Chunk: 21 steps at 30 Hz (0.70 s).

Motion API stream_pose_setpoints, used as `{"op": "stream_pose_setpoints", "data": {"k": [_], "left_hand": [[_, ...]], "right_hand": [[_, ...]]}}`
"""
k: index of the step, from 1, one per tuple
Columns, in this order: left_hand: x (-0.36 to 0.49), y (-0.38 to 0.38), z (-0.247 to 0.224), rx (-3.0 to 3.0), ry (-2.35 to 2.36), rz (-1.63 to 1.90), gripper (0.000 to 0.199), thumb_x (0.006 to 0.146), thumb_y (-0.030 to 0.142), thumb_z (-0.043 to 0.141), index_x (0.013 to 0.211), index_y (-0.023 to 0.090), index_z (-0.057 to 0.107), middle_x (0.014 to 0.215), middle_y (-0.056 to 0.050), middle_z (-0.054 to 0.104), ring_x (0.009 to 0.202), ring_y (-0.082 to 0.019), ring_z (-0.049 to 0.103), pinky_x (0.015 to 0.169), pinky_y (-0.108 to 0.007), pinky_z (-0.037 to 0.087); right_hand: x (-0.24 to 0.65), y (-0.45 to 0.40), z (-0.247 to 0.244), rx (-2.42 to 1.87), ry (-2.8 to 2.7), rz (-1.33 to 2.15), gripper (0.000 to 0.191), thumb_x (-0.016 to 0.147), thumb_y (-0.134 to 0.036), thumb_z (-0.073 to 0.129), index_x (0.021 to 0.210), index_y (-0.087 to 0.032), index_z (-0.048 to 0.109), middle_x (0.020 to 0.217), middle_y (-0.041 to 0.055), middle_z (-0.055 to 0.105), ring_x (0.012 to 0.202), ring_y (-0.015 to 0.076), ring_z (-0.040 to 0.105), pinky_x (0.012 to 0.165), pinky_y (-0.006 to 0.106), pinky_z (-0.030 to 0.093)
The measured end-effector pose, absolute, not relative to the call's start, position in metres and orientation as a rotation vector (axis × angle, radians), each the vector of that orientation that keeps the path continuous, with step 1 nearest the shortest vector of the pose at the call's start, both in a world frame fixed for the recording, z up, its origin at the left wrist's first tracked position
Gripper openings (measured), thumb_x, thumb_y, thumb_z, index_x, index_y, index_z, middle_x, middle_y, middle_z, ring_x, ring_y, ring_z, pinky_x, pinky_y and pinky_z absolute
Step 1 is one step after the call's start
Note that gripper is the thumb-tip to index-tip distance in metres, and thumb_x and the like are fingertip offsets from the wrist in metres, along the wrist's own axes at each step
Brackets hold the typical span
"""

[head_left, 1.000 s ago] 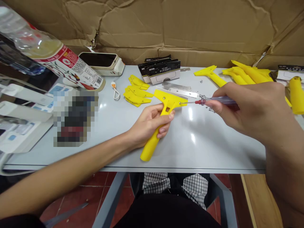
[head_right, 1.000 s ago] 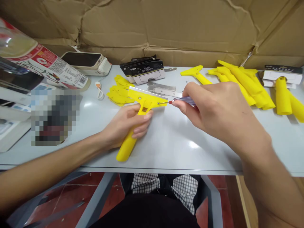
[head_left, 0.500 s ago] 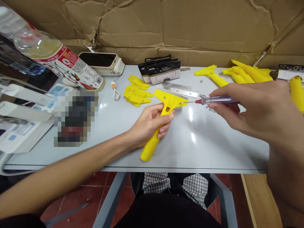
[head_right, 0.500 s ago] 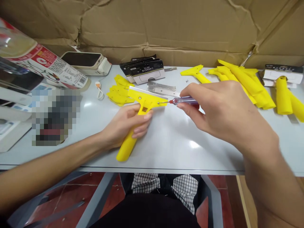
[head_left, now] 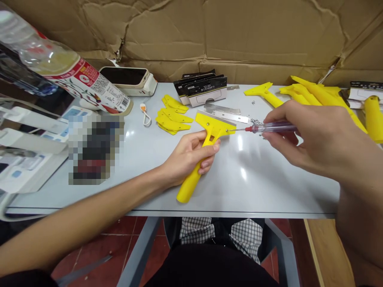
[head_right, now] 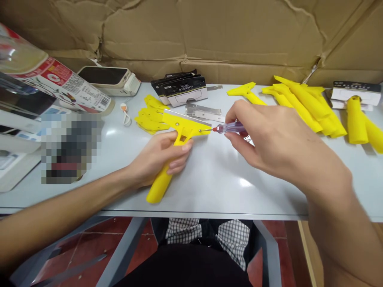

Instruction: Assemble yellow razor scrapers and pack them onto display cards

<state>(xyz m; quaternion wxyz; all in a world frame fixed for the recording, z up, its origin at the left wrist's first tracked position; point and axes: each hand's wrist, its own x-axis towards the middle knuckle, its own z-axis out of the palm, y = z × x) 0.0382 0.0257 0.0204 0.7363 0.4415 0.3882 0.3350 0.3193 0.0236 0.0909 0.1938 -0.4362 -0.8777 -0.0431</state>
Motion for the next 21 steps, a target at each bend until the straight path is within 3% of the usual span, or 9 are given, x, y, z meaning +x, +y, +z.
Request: {"op": "stream_pose_setpoints", "data": {"k": [3,6,12,14,17,21], "left_hand": [[0.0373,0.0266,0.0191,0.962,0.847,0.751,0.023,0.094,0.029,0.082,0.091,0.018,0.062,0.059,0.007,0.047,0.046,-0.006,0.039,0.041,-0.017,0.035],[0.0367,0.0268,0.0179,0.959,0.839,0.762,0.021,0.095,0.027,0.081,0.091,0.017,0.062,0.059,0.007,0.047,0.046,-0.005,0.039,0.041,-0.016,0.036],[0.0381,0.0263,0.0177,0.982,0.850,0.738,0.023,0.095,0.030,0.082,0.092,0.018,0.062,0.059,0.007,0.048,0.046,-0.005,0.039,0.041,-0.017,0.036],[0.0387,0.0261,0.0180,0.993,0.855,0.735,0.024,0.094,0.031,0.082,0.092,0.018,0.062,0.059,0.007,0.048,0.046,-0.005,0.040,0.041,-0.017,0.036],[0.0388,0.0261,0.0181,0.998,0.852,0.731,0.024,0.094,0.031,0.082,0.092,0.019,0.062,0.058,0.007,0.048,0.045,-0.006,0.040,0.041,-0.018,0.036],[0.0385,0.0266,0.0177,0.995,0.846,0.739,0.027,0.092,0.033,0.086,0.091,0.019,0.063,0.060,0.007,0.048,0.046,-0.005,0.040,0.040,-0.018,0.035]], "right_hand": [[0.3173,0.0231,0.0904,-1.234,-2.433,-0.230,0.015,0.101,-0.034,0.062,0.107,-0.023,0.071,0.078,0.0036,0.076,0.067,0.0259,0.071,0.063,0.038,0.043],[0.3141,0.0233,0.0891,-1.245,-2.461,-0.311,0.030,0.106,-0.044,0.059,0.102,-0.019,0.074,0.067,0.0043,0.070,0.058,0.0243,0.064,0.057,0.037,0.038],[0.3094,0.0234,0.0887,-1.422,-2.514,-0.374,0.054,0.112,-0.056,0.038,0.086,-0.023,0.072,0.054,0.0019,0.056,0.050,0.0216,0.052,0.057,0.035,0.031],[0.3103,0.0230,0.0893,-1.427,-2.502,-0.338,0.050,0.110,-0.059,0.041,0.098,-0.023,0.073,0.058,0.0020,0.058,0.054,0.0229,0.055,0.058,0.035,0.033],[0.3131,0.0221,0.0909,-1.345,-2.507,-0.185,0.033,0.103,-0.048,0.055,0.119,-0.023,0.069,0.077,0.0039,0.072,0.065,0.0259,0.065,0.061,0.037,0.039],[0.3134,0.0213,0.0933,-1.296,-2.499,-0.075,0.020,0.104,-0.035,0.057,0.109,-0.024,0.072,0.090,0.0064,0.079,0.073,0.0265,0.072,0.066,0.038,0.045]]}}
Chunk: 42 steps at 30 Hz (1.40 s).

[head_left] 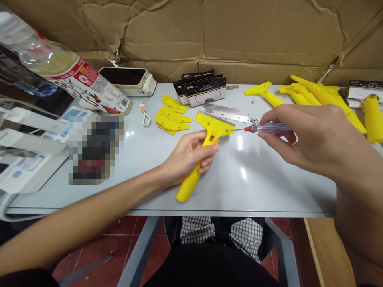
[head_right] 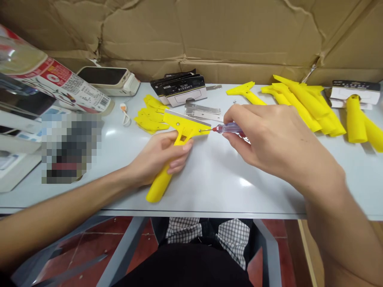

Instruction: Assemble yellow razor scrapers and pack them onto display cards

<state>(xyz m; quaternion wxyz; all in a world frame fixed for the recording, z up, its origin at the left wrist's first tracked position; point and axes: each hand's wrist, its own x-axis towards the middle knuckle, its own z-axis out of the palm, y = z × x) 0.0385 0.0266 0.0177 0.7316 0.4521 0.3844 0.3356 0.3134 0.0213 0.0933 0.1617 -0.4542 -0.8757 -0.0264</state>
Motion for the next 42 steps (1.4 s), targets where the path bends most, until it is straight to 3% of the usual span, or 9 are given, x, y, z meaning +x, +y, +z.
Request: {"op": "stream_pose_setpoints", "data": {"k": [7,18,23,26,31,33,36,39,42], "left_hand": [[0.040,0.028,0.018,1.000,0.853,0.749,0.029,0.089,0.034,0.089,0.089,0.018,0.064,0.062,0.006,0.049,0.047,-0.006,0.041,0.039,-0.019,0.034],[0.038,0.027,0.018,1.052,0.854,0.735,0.028,0.089,0.033,0.087,0.092,0.019,0.064,0.062,0.005,0.051,0.047,-0.007,0.042,0.041,-0.021,0.036],[0.032,0.030,0.012,1.036,0.763,0.730,0.033,0.101,0.051,0.066,0.100,0.018,0.067,0.060,0.000,0.059,0.046,-0.012,0.052,0.043,-0.024,0.042],[0.032,0.032,0.010,0.937,0.727,0.748,0.040,0.103,0.053,0.056,0.100,0.015,0.068,0.063,-0.003,0.062,0.047,-0.015,0.056,0.043,-0.026,0.046],[0.035,0.034,0.014,0.821,0.738,0.855,0.031,0.097,0.035,0.075,0.118,0.015,0.064,0.089,-0.007,0.074,0.060,-0.015,0.067,0.047,-0.026,0.054],[0.035,0.035,0.017,0.814,0.743,0.879,0.050,0.093,0.032,0.083,0.135,0.019,0.059,0.103,-0.007,0.075,0.068,-0.016,0.072,0.053,-0.026,0.058],[0.034,0.035,0.020,0.835,0.743,0.879,0.081,0.087,0.028,0.089,0.155,0.027,0.045,0.104,-0.003,0.074,0.071,-0.017,0.075,0.058,-0.028,0.061],[0.033,0.036,0.020,0.846,0.764,0.897,0.089,0.080,0.024,0.094,0.153,0.030,0.044,0.099,0.001,0.070,0.073,-0.017,0.076,0.063,-0.029,0.062],[0.033,0.037,0.017,0.881,0.754,0.892,0.069,0.078,0.023,0.096,0.136,0.026,0.058,0.098,0.001,0.066,0.074,-0.016,0.075,0.066,-0.029,0.064]], "right_hand": [[0.308,0.023,0.093,-1.390,-2.552,-0.127,0.034,0.104,-0.042,0.052,0.096,-0.023,0.079,0.073,0.0065,0.074,0.066,0.0267,0.069,0.065,0.038,0.042],[0.310,0.028,0.098,-1.451,-2.609,0.071,0.033,0.104,-0.039,0.054,0.085,-0.024,0.076,0.074,0.0077,0.074,0.068,0.0261,0.067,0.068,0.040,0.042],[0.316,0.038,0.088,-1.429,-2.679,0.120,0.033,0.102,-0.033,0.056,0.124,-0.024,0.079,0.094,0.0081,0.082,0.076,0.0280,0.071,0.071,0.040,0.045],[0.316,0.042,0.083,-1.393,-2.743,0.254,0.035,0.101,-0.031,0.055,0.124,-0.026,0.081,0.106,0.0075,0.084,0.086,0.0282,0.075,0.077,0.040,0.049],[0.320,0.045,0.086,-1.399,-2.751,0.259,0.035,0.103,-0.034,0.052,0.119,-0.026,0.081,0.094,0.0075,0.082,0.075,0.0264,0.071,0.072,0.040,0.048],[0.326,0.047,0.088,-1.411,-2.759,0.224,0.035,0.103,-0.035,0.051,0.120,-0.027,0.081,0.086,0.0065,0.080,0.067,0.0249,0.067,0.068,0.039,0.045],[0.337,0.051,0.085,-1.473,-2.758,0.194,0.033,0.102,-0.038,0.054,0.121,-0.029,0.079,0.079,0.0048,0.077,0.062,0.0242,0.065,0.065,0.039,0.044],[0.344,0.056,0.078,-1.500,-2.769,0.211,0.030,0.101,-0.038,0.058,0.121,-0.031,0.079,0.074,0.0031,0.075,0.061,0.0249,0.066,0.061,0.039,0.044],[0.345,0.058,0.073,-1.488,-2.799,0.260,0.030,0.101,-0.037,0.059,0.121,-0.030,0.079,0.074,0.0026,0.075,0.063,0.0247,0.067,0.060,0.039,0.045]]}}
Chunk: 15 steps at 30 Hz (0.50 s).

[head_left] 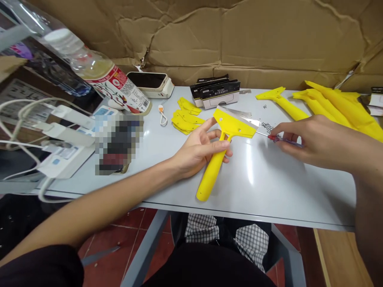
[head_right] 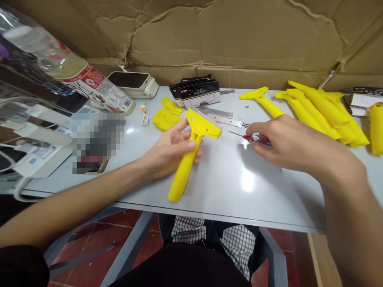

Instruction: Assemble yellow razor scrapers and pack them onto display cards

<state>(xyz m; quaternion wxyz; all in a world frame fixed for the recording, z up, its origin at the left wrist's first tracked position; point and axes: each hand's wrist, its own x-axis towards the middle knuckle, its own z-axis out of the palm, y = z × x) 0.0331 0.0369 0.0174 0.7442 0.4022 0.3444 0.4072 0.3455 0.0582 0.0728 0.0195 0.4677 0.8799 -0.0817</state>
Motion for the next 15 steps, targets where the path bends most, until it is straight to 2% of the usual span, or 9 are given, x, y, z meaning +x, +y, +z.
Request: {"op": "stream_pose_setpoints", "data": {"k": [3,6,9,12,15], "left_hand": [[0.033,0.037,0.015,0.931,0.711,0.869,0.044,0.081,0.025,0.094,0.116,0.019,0.068,0.100,-0.001,0.064,0.075,-0.015,0.074,0.066,-0.027,0.065],[0.034,0.038,0.015,0.912,0.713,0.869,0.032,0.086,0.030,0.090,0.107,0.017,0.070,0.099,-0.002,0.064,0.077,-0.016,0.075,0.064,-0.027,0.066],[0.035,0.038,0.014,0.871,0.737,0.882,0.028,0.089,0.029,0.087,0.108,0.017,0.070,0.098,-0.002,0.066,0.076,-0.017,0.076,0.063,-0.029,0.067],[0.035,0.037,0.012,0.888,0.752,0.897,0.029,0.090,0.026,0.086,0.110,0.017,0.068,0.105,-0.004,0.068,0.080,-0.019,0.078,0.065,-0.031,0.069],[0.034,0.037,0.011,0.936,0.753,0.901,0.037,0.089,0.028,0.088,0.117,0.018,0.065,0.127,-0.010,0.069,0.086,-0.022,0.080,0.069,-0.035,0.070]], "right_hand": [[0.344,0.058,0.074,1.481,2.662,-0.274,0.031,0.102,-0.036,0.056,0.123,-0.029,0.078,0.076,0.0034,0.074,0.063,0.0230,0.065,0.063,0.039,0.045],[0.344,0.059,0.078,1.568,2.580,-0.256,0.032,0.103,-0.038,0.055,0.123,-0.028,0.077,0.089,0.0060,0.077,0.074,0.0247,0.067,0.068,0.039,0.046],[0.347,0.061,0.081,1.630,2.563,-0.218,0.029,0.101,-0.038,0.056,0.116,-0.024,0.076,0.109,0.0101,0.078,0.089,0.0271,0.068,0.074,0.040,0.047],[0.352,0.065,0.080,1.759,2.430,-0.164,0.029,0.098,-0.037,0.056,0.114,-0.023,0.076,0.103,0.0111,0.076,0.083,0.0262,0.065,0.073,0.041,0.047],[0.359,0.068,0.076,1.871,2.266,-0.143,0.033,0.097,-0.042,0.056,0.119,-0.028,0.077,0.101,0.0114,0.074,0.079,0.0268,0.063,0.069,0.041,0.046]]}}
